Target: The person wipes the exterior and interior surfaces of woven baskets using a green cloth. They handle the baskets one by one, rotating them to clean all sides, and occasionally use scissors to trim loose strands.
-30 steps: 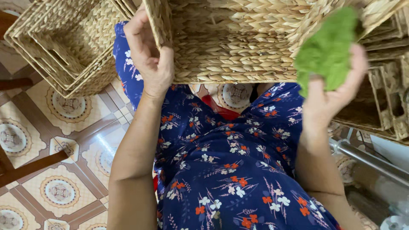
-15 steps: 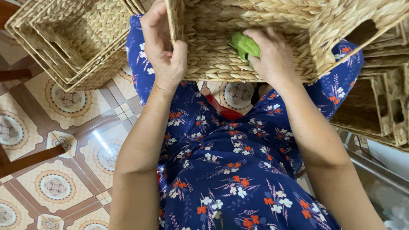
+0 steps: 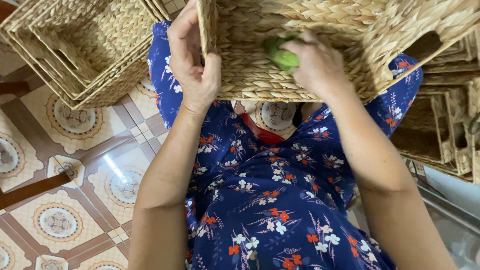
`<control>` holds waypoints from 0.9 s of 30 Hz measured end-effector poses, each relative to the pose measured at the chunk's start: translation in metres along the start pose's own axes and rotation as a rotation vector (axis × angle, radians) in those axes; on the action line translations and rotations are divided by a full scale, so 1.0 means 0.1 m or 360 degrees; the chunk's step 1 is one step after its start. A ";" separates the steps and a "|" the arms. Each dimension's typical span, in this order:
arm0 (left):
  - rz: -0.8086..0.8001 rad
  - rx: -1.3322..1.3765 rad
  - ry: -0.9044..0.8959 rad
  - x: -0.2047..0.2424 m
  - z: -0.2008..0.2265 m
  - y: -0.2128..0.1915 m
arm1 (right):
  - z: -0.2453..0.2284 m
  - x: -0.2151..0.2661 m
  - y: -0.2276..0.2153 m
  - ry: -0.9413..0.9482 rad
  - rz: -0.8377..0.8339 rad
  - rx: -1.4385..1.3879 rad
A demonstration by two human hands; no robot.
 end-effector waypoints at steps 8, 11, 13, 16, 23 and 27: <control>0.0053 -0.0052 -0.0014 0.04 -0.05 -0.01 | -0.53 0.07 -0.05 -0.0166 0.0256 -0.0332; 0.0045 -0.0074 0.0002 0.02 -0.01 -0.02 | -1.03 0.13 0.06 -0.0857 0.0540 -0.0218; 0.0043 -0.0075 0.0009 0.02 0.01 -0.03 | -0.79 0.06 0.07 -0.0754 0.0479 -0.0106; 0.0037 -0.0067 -0.0005 0.01 0.01 -0.03 | -0.25 0.04 0.02 -0.0335 0.0090 -0.0086; 0.0045 -0.0085 -0.0008 0.03 -0.02 -0.02 | -0.24 0.33 -0.31 -0.0214 0.0340 -0.0151; 0.0069 -0.0110 -0.0010 0.03 -0.04 -0.02 | -0.99 0.50 0.01 -0.0782 0.0526 -0.0286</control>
Point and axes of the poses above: each hand's wrist, its own x-axis away from the middle knuckle, its own y-axis out of the palm, z = x × y, the point moved 8 cm from there along -x, towards the middle knuckle, and after that the axes turned 11 degrees about z, right-handed, at the moved point
